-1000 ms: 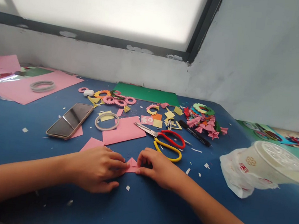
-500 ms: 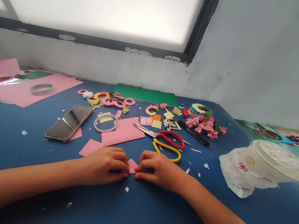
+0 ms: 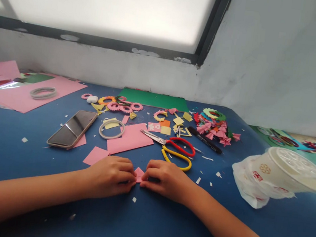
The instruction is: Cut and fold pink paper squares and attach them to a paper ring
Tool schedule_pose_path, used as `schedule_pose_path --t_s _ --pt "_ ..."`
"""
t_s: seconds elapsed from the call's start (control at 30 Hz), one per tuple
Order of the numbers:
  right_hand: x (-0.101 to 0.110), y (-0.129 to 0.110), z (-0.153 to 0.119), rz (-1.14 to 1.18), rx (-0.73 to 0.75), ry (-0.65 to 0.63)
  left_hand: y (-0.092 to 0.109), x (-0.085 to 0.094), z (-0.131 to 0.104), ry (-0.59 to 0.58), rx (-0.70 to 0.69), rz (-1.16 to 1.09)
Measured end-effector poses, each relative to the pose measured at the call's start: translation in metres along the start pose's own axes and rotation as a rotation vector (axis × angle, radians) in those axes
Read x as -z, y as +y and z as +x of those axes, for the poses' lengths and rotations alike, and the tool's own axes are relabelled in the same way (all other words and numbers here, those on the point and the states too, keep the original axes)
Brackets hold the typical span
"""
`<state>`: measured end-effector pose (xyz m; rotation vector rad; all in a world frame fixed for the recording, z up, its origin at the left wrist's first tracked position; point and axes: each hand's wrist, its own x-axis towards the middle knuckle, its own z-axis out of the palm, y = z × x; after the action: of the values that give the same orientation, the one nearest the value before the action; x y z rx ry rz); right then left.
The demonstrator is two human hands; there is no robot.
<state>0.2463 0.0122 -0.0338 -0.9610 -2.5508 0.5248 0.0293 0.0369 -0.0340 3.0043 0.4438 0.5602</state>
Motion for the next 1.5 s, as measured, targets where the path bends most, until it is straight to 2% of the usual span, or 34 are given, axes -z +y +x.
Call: schedule_pose_path --t_s 0.23,0.5,0.83,1.03,1.17,1.37,1.5 --pt "-0.002 -0.004 0.003 -0.02 -0.003 -0.013 -0.001 -0.002 0.0 -0.015 0.129 -0.108" --pt "0.002 -0.007 0.008 0.101 -0.173 -0.027 -0.004 0.002 0.001 -0.066 0.315 -0.282" --pt "0.002 -0.01 0.016 0.096 -0.299 -0.057 -0.005 -0.002 0.005 -0.072 0.339 -0.305" --pt "-0.004 -0.012 0.019 0.028 -0.376 -0.019 -0.006 0.002 0.004 -0.061 0.336 -0.35" --pt "-0.002 -0.01 0.018 0.073 -0.37 -0.034 -0.012 0.013 0.006 -0.142 0.288 -0.449" --pt "0.013 -0.005 0.012 0.138 -0.412 -0.121 -0.02 0.023 0.005 -0.263 0.29 -0.525" --pt "0.013 -0.003 0.008 0.139 -0.329 -0.097 -0.019 0.022 0.002 -0.251 0.261 -0.476"
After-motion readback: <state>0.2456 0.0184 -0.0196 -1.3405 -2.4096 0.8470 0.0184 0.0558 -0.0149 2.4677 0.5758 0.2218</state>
